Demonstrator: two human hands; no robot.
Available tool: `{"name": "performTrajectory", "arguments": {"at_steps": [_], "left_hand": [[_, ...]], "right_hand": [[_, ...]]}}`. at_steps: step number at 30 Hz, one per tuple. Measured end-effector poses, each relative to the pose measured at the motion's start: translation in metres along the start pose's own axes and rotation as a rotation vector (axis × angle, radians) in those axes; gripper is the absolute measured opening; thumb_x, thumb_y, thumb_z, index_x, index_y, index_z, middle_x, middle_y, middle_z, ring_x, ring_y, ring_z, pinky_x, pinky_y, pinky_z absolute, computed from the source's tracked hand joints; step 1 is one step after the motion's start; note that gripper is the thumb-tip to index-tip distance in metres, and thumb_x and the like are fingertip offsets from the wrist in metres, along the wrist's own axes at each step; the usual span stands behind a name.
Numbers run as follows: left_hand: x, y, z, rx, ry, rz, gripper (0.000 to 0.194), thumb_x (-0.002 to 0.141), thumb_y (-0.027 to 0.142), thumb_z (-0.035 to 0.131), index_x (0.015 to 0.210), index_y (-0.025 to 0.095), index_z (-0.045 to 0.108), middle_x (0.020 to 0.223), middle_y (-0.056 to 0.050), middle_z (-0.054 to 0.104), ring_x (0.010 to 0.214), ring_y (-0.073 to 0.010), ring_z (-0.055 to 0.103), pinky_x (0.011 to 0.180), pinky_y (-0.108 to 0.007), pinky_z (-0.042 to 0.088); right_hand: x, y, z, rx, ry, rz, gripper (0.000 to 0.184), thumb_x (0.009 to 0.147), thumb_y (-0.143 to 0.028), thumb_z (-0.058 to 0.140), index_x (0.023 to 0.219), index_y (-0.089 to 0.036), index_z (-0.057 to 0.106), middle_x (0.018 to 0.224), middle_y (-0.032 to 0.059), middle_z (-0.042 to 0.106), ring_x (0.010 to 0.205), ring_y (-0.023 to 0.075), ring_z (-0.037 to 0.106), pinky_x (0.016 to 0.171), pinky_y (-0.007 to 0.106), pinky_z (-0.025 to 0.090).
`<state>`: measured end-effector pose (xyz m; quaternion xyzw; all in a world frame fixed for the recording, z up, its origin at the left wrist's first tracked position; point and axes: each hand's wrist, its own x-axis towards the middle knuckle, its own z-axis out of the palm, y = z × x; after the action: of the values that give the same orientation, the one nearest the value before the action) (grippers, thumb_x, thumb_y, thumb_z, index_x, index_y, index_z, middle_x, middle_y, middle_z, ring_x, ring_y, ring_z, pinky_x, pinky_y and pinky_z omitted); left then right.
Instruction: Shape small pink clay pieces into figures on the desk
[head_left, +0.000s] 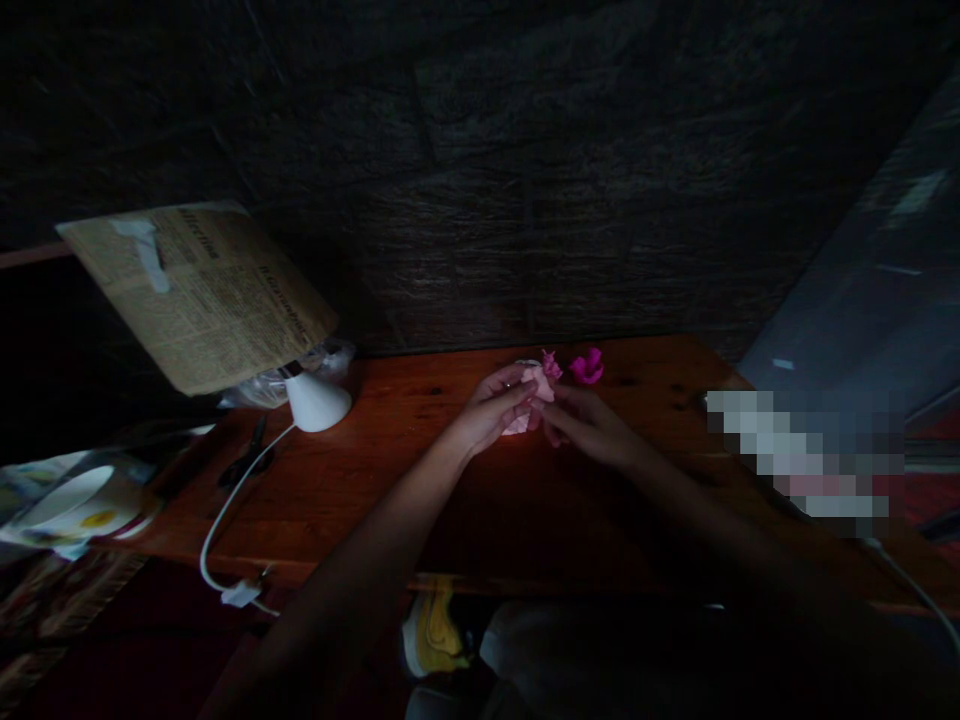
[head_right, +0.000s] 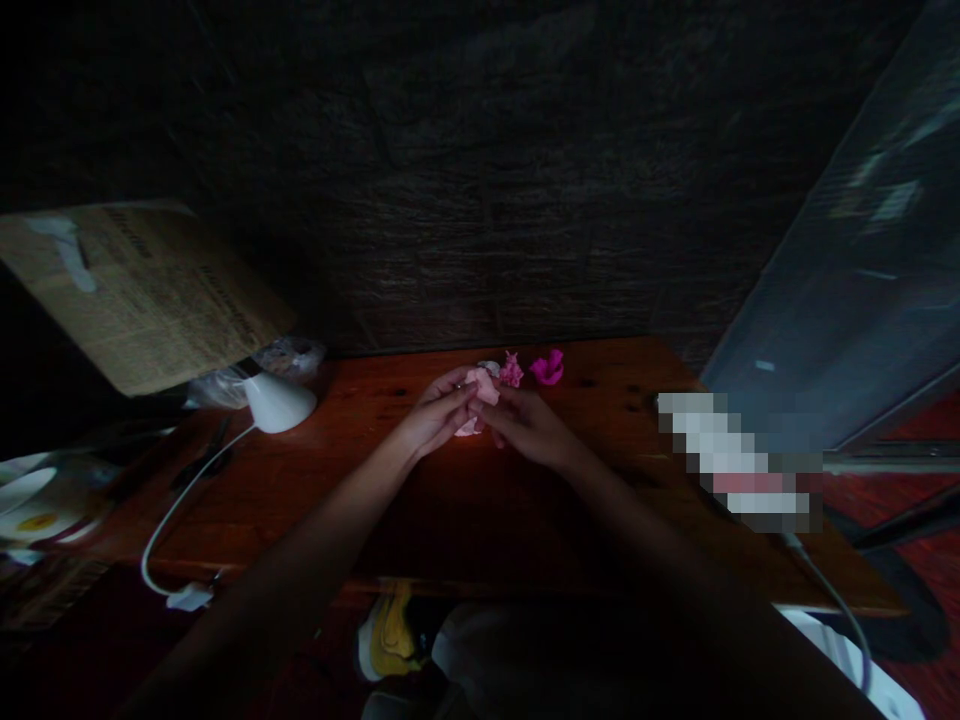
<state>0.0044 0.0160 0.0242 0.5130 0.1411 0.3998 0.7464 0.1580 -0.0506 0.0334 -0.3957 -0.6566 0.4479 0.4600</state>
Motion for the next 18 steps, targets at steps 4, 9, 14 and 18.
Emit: {"name": "performTrajectory", "arguments": {"at_steps": [4, 9, 14, 18], "left_hand": [[-0.0006, 0.0006, 0.0006, 0.005, -0.034, 0.015, 0.036, 0.069, 0.031, 0.085, 0.094, 0.014, 0.067, 0.079, 0.0, 0.066, 0.06, -0.0078, 0.061, 0.053, -0.018, 0.047], [-0.0028, 0.0011, 0.001, 0.047, -0.077, -0.033, 0.045, 0.066, 0.036, 0.087, 0.1, 0.014, 0.067, 0.077, 0.0, 0.066, 0.054, -0.0101, 0.061, 0.047, -0.022, 0.048], [-0.0027, -0.0012, -0.002, 0.101, -0.103, -0.024, 0.04, 0.064, 0.038, 0.087, 0.09, 0.013, 0.069, 0.079, -0.004, 0.071, 0.054, -0.0115, 0.063, 0.049, -0.023, 0.05], [-0.0023, -0.0015, -0.001, 0.133, -0.065, -0.04, 0.047, 0.059, 0.04, 0.089, 0.093, 0.014, 0.069, 0.089, -0.008, 0.075, 0.057, -0.013, 0.065, 0.051, -0.024, 0.052]], "right_hand": [[-0.0015, 0.005, 0.0, -0.097, -0.014, -0.015, 0.048, 0.088, -0.066, 0.053, 0.082, -0.019, 0.057, 0.054, -0.0048, 0.051, 0.047, 0.0104, 0.047, 0.05, 0.025, 0.036], [-0.0032, 0.01, 0.0003, -0.178, -0.023, -0.054, 0.038, 0.093, -0.055, 0.049, 0.086, -0.018, 0.058, 0.057, -0.0042, 0.054, 0.049, 0.0108, 0.05, 0.053, 0.025, 0.039], [-0.0047, 0.0102, 0.001, -0.278, -0.009, -0.102, 0.036, 0.096, -0.049, 0.046, 0.079, -0.02, 0.057, 0.054, -0.0034, 0.054, 0.048, 0.0119, 0.05, 0.052, 0.025, 0.039], [-0.0062, 0.0106, 0.0024, -0.42, 0.023, -0.178, 0.035, 0.097, -0.039, 0.043, 0.07, -0.021, 0.058, 0.052, -0.0023, 0.054, 0.049, 0.0129, 0.053, 0.056, 0.026, 0.041]]}}
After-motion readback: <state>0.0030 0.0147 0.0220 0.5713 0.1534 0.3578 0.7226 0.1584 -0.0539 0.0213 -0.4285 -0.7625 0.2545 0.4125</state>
